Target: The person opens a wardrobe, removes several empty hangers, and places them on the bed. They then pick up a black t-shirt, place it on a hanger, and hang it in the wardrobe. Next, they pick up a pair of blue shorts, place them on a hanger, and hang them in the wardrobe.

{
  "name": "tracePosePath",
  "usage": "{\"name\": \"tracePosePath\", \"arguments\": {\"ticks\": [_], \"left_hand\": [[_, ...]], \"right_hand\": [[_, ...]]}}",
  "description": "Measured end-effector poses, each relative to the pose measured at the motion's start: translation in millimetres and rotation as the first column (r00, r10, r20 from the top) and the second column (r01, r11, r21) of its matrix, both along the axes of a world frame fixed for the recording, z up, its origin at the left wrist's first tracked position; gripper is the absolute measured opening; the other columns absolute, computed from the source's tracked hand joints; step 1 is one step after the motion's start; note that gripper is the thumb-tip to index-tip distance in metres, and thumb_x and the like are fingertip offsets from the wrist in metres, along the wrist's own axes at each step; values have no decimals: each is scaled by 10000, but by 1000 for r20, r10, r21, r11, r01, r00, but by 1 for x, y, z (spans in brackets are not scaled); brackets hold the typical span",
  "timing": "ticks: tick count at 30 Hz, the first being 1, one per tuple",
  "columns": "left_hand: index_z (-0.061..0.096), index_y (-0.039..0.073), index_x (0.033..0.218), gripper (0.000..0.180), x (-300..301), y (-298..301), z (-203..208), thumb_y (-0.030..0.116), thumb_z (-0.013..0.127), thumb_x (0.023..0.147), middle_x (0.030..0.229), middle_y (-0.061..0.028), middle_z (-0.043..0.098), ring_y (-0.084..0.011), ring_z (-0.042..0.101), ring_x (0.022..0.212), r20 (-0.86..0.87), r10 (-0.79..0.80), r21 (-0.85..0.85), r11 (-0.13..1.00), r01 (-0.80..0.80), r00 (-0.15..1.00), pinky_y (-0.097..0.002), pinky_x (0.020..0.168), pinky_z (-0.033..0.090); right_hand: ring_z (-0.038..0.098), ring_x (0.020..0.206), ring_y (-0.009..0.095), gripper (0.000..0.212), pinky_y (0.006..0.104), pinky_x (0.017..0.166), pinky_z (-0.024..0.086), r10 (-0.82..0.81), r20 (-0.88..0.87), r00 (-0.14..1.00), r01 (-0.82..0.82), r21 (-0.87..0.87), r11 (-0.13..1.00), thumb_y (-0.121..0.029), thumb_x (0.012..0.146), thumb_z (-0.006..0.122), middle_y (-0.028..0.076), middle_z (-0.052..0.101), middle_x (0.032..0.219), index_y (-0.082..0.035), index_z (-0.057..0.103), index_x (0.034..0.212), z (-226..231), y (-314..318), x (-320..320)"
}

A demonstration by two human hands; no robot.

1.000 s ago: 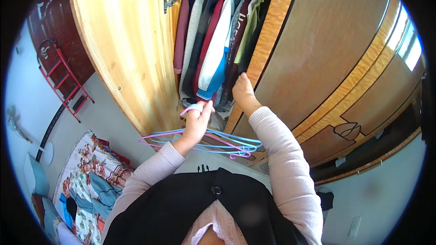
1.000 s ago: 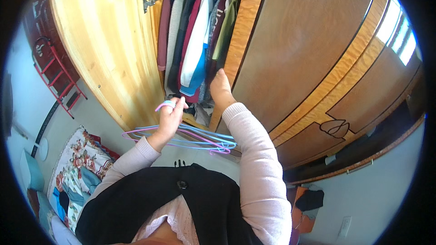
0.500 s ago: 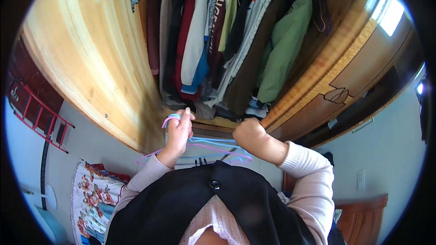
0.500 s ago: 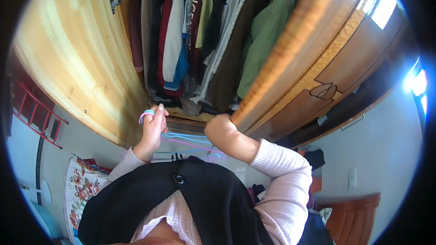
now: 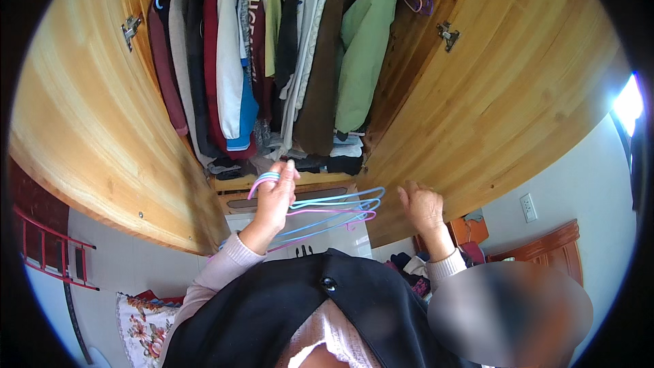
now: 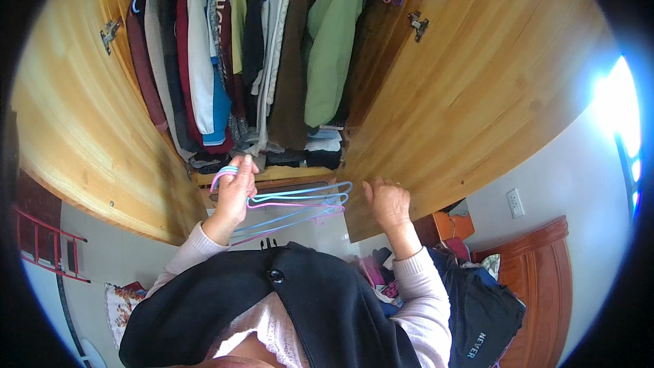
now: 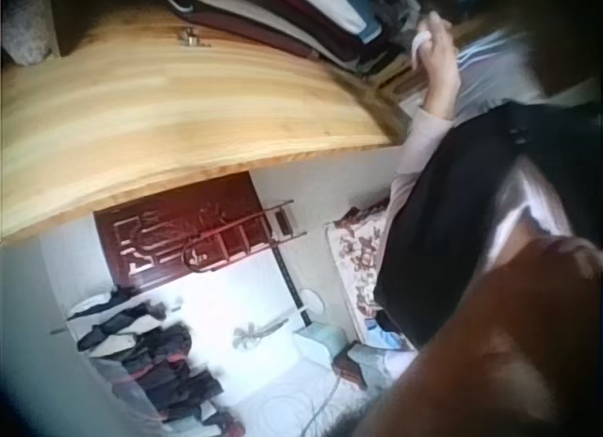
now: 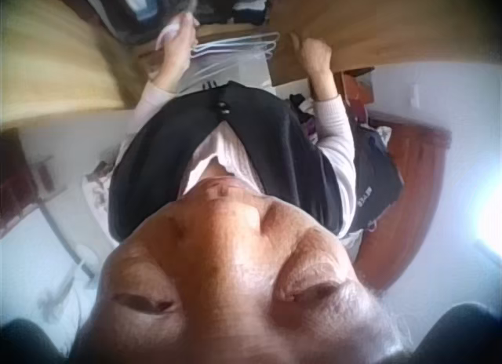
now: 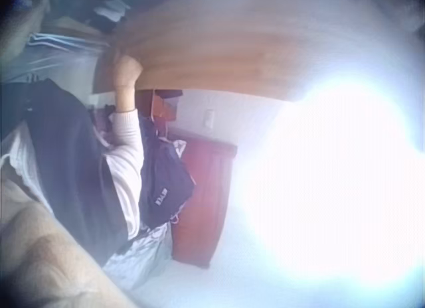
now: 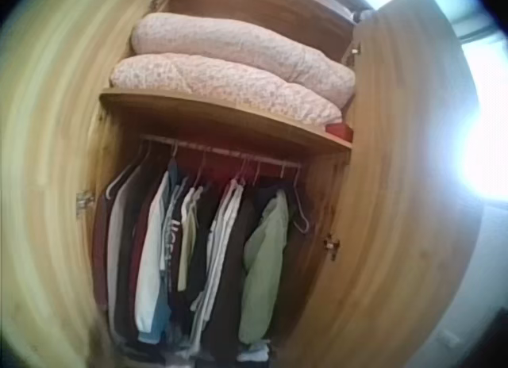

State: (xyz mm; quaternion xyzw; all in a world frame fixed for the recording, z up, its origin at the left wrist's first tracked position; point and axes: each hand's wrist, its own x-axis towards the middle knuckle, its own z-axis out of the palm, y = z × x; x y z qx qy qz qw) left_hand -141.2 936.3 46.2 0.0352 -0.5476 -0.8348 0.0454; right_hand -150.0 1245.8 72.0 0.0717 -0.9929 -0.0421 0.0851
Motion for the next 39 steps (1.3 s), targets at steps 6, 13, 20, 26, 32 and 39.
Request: {"name": "tracePosePath", "arguments": {"ticks": [6,13,20,26,32,39], "left_hand": [[494,92,863,252,-33,62,36,289,504,1019,596,72,355,-18,299,474,-127,-273,-162,954,252,953,-203,431,280],[569,4,813,248,-69,123,131,202,610,957,674,-30,519,-107,495,628,-412,-581,-711,687,152,702,-287,557,396],[531,60,669,342,-63,190,194,270,667,903,520,-78,474,-225,485,443,-700,-615,-713,619,-328,363,-344,442,364],[547,100,643,361,-71,225,216,362,619,881,573,-73,550,-286,595,569,-607,-794,-761,570,-311,31,-395,514,444],[576,101,664,383,-131,208,237,428,663,843,557,-91,520,-308,552,538,-627,-776,-753,582,-308,67,-412,495,400],[575,71,710,404,-185,174,223,416,783,738,683,-94,563,-312,581,722,-899,-427,-432,837,-336,92,-407,696,453]], "right_hand": [[619,1057,356,535,392,908,496,597,-62,799,-526,-552,647,-407,857,687,221,637,1147,2,598,1190,9,-11,-51],[628,969,174,406,324,883,492,714,342,611,-73,-873,481,-337,905,678,88,688,1060,-36,635,1174,37,15,-52],[623,950,148,318,280,830,492,752,16,659,-92,-991,102,-320,997,542,59,636,1000,-22,605,1090,14,59,-56],[534,606,107,227,248,537,435,53,-414,909,-414,-910,-4,-216,1048,407,4,561,699,-40,546,1011,-48,55,-80],[485,589,101,186,229,526,393,40,-634,772,-603,-711,362,-145,1041,387,16,526,705,-22,526,1026,-24,37,-111],[610,814,193,245,301,715,492,-22,-701,713,-607,-632,483,-159,1008,470,96,644,917,8,574,1154,15,-5,-160]]}}
